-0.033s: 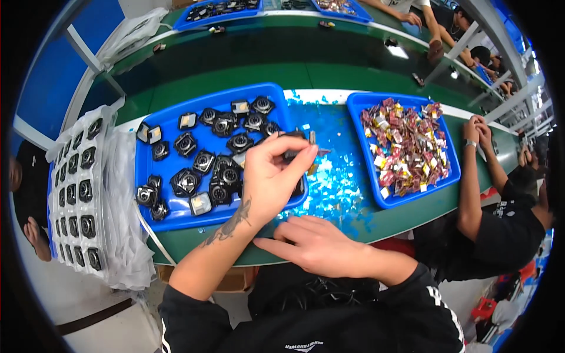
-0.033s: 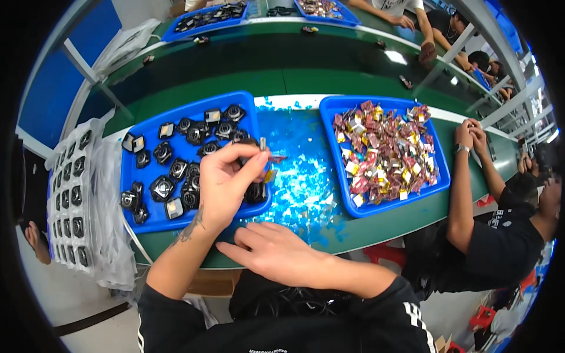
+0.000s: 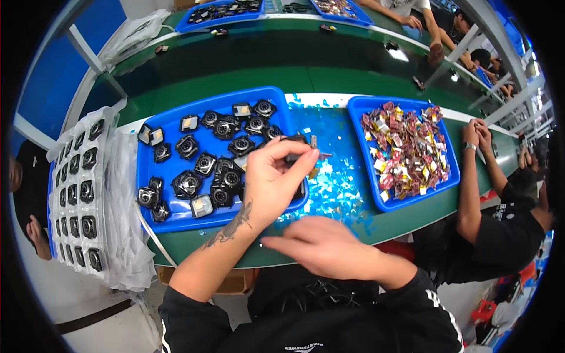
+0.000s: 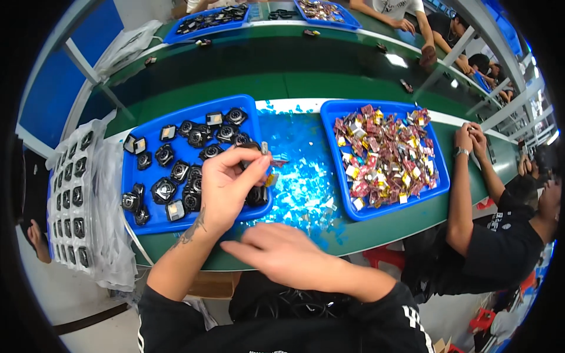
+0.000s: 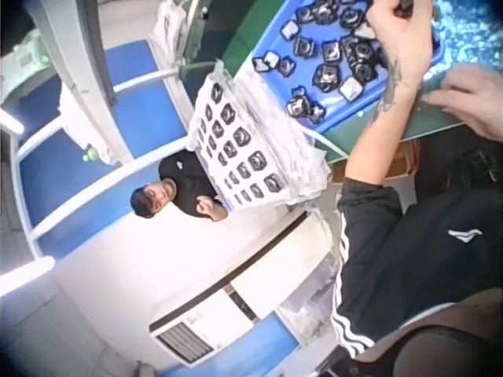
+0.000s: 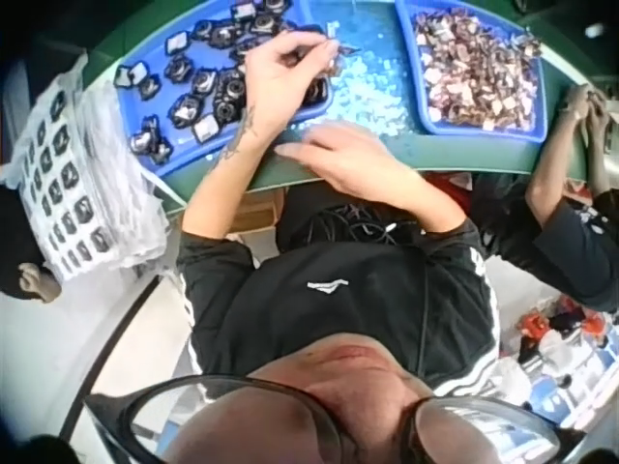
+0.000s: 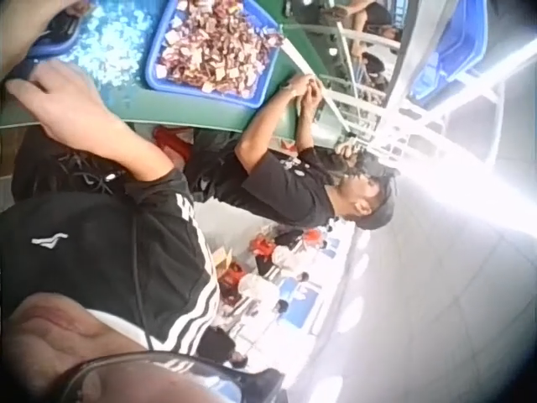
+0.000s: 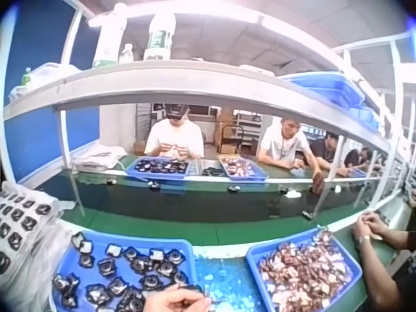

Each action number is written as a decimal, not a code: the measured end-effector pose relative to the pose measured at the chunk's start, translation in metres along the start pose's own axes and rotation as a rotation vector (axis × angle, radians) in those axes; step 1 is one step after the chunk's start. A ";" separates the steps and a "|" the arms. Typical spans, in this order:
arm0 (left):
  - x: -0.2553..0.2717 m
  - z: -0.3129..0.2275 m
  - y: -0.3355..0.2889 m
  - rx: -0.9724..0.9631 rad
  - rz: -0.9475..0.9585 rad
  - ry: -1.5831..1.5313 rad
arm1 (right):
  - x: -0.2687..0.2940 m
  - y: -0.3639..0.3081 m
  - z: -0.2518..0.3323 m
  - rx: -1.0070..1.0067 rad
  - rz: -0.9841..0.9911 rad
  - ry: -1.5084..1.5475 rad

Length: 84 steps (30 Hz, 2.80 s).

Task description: Assembling small battery or electronic components into plastic watch frames at a factory assembly line.

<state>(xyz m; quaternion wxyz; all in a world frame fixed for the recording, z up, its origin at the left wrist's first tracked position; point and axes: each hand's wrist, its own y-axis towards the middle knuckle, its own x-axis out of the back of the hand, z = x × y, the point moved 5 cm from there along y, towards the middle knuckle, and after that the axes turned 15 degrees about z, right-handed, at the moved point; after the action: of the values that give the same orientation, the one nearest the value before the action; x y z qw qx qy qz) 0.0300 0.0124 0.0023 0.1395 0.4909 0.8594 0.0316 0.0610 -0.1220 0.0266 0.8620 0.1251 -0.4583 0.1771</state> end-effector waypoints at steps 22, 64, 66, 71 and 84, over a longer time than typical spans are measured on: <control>-0.036 0.001 -0.008 0.173 0.521 -0.453 | 0.073 -0.037 -0.066 -0.002 -0.488 0.589; -0.033 0.004 -0.009 0.078 0.374 -0.004 | 0.073 -0.020 -0.062 -0.401 -0.624 0.246; -0.033 0.006 -0.009 0.089 0.388 -0.005 | 0.073 -0.020 -0.062 -0.415 -0.581 0.269; -0.035 0.001 -0.011 0.114 0.424 -0.016 | 0.076 -0.026 -0.058 -0.457 -0.607 0.236; -0.031 0.011 0.000 0.113 0.256 -0.403 | 0.071 -0.022 -0.026 -0.137 -0.586 -0.181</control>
<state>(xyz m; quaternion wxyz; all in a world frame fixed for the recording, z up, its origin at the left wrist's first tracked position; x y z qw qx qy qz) 0.0482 -0.0147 -0.0022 0.2751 0.5993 0.7454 -0.0977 0.1261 -0.1187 0.0709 0.8385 0.2085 -0.4885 -0.1219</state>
